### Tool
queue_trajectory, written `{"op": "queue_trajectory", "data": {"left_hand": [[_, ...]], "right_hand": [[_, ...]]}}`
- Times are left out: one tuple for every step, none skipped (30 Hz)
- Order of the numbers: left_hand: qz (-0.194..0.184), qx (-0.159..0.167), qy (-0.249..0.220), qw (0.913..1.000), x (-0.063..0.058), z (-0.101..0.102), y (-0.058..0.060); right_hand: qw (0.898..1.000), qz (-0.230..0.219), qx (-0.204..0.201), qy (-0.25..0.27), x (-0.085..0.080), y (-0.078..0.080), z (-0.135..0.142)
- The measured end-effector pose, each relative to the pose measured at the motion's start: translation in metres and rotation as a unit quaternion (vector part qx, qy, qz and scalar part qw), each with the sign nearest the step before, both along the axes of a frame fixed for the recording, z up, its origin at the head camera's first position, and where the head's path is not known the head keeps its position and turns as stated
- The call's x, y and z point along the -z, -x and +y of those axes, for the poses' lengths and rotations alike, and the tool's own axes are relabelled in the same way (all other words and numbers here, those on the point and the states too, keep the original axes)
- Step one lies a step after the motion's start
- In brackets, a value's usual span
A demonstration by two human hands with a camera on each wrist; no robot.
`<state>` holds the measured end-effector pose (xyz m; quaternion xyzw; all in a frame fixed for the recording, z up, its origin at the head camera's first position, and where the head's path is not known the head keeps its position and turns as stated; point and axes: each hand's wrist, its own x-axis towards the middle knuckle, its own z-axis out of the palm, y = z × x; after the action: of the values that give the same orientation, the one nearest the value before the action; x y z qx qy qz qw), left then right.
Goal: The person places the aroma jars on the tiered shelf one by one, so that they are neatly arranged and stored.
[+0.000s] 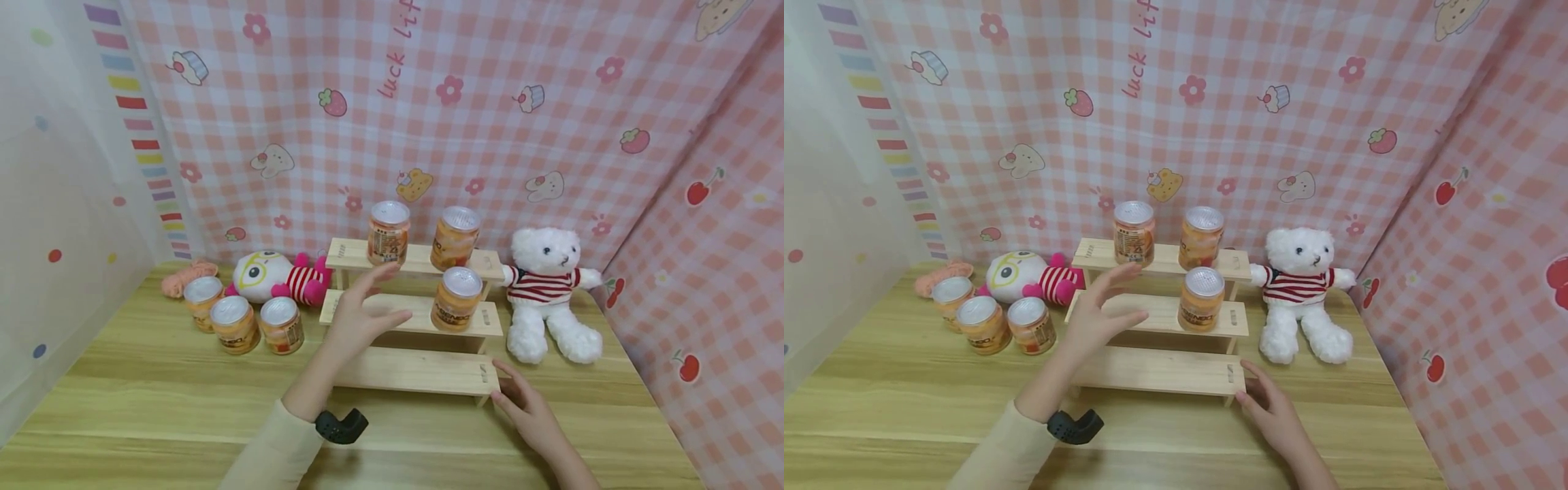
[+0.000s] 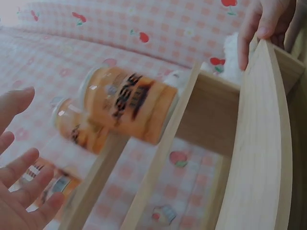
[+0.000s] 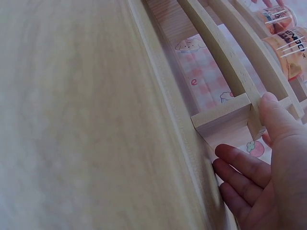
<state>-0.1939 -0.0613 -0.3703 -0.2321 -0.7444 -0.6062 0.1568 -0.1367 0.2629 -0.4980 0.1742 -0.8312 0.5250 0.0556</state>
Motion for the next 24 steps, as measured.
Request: {"op": "queue_trajectory", "data": {"left_hand": [[-0.001,-0.007,-0.002,1.0,0.0,-0.005,-0.002],[-0.002,-0.016,-0.004,0.9999,0.0,-0.01,-0.004],[-0.003,-0.022,-0.009,0.9997,0.0,-0.015,-0.006],[-0.004,-0.028,-0.012,0.9995,0.0,-0.021,-0.009],[-0.004,-0.033,-0.017,0.9993,0.0,-0.026,-0.01],[-0.005,-0.038,-0.02,0.999,0.001,-0.031,-0.012],[-0.003,-0.043,-0.022,0.9988,0.001,-0.036,-0.013],[-0.001,-0.051,-0.021,0.9985,0.002,-0.042,-0.014],[0.003,-0.058,-0.018,0.9982,0.002,-0.047,-0.015],[0.005,-0.067,-0.012,0.9976,0.003,-0.052,-0.016],[0.008,-0.078,-0.006,0.9969,0.004,-0.058,-0.017],[0.011,-0.086,-0.002,0.9963,0.004,-0.063,-0.018],[0.013,-0.094,0.002,0.9955,0.005,-0.068,-0.019],[0.013,-0.104,0.006,0.9945,0.006,-0.073,-0.02],[0.016,-0.113,0.009,0.9935,0.007,-0.077,-0.021],[0.016,-0.122,0.012,0.9924,0.008,-0.082,-0.021],[0.017,-0.129,0.014,0.9914,0.01,-0.087,-0.022],[0.016,-0.137,0.017,0.9903,0.011,-0.092,-0.023],[0.015,-0.146,0.022,0.989,0.013,-0.096,-0.023],[0.013,-0.153,0.024,0.9879,0.014,-0.101,-0.024],[0.009,-0.158,0.024,0.9871,0.015,-0.106,-0.025],[0.002,-0.164,0.028,0.986,0.015,-0.11,-0.028],[-0.002,-0.172,0.033,0.9845,0.013,-0.113,-0.03],[-0.005,-0.177,0.033,0.9836,0.013,-0.117,-0.033]], "right_hand": [[1.0,0.0,0.0,0.0,0.0,0.0,0.0],[1.0,-0.001,0.0,0.002,0.0,0.0,0.0],[1.0,-0.001,0.0,0.002,0.0,0.0,0.0],[1.0,-0.001,0.0,0.003,0.0,0.0,0.0],[1.0,-0.001,0.0,0.004,0.0,0.0,0.0],[1.0,-0.001,0.0,0.004,0.0,0.0,0.0],[1.0,-0.001,0.001,0.004,0.0,0.0,0.0],[1.0,-0.001,0.002,0.003,0.0,0.0,0.0],[1.0,-0.001,0.002,0.003,0.0,0.0,0.0],[1.0,-0.001,0.004,0.002,0.0,0.0,0.0],[1.0,-0.001,0.005,0.001,0.0,0.0,0.0],[1.0,-0.002,0.006,0.0,0.0,0.0,0.0],[1.0,-0.002,0.007,-0.001,0.0,0.0,0.0],[1.0,-0.003,0.007,-0.001,0.0,0.0,0.0],[1.0,-0.004,0.008,-0.001,-0.001,0.0,-0.001],[1.0,-0.005,0.008,-0.002,-0.001,0.0,-0.001],[1.0,-0.006,0.008,-0.002,-0.001,0.0,-0.001],[1.0,-0.008,0.009,-0.003,-0.001,0.0,-0.001],[1.0,-0.008,0.009,-0.004,-0.002,-0.001,-0.001],[1.0,-0.009,0.01,-0.005,-0.002,-0.001,-0.001],[1.0,-0.01,0.011,-0.006,-0.002,-0.001,-0.001],[1.0,-0.011,0.012,-0.007,-0.002,-0.001,-0.001],[1.0,-0.011,0.012,-0.008,-0.002,-0.001,-0.001],[1.0,-0.012,0.012,-0.008,-0.002,-0.001,-0.001]]}}
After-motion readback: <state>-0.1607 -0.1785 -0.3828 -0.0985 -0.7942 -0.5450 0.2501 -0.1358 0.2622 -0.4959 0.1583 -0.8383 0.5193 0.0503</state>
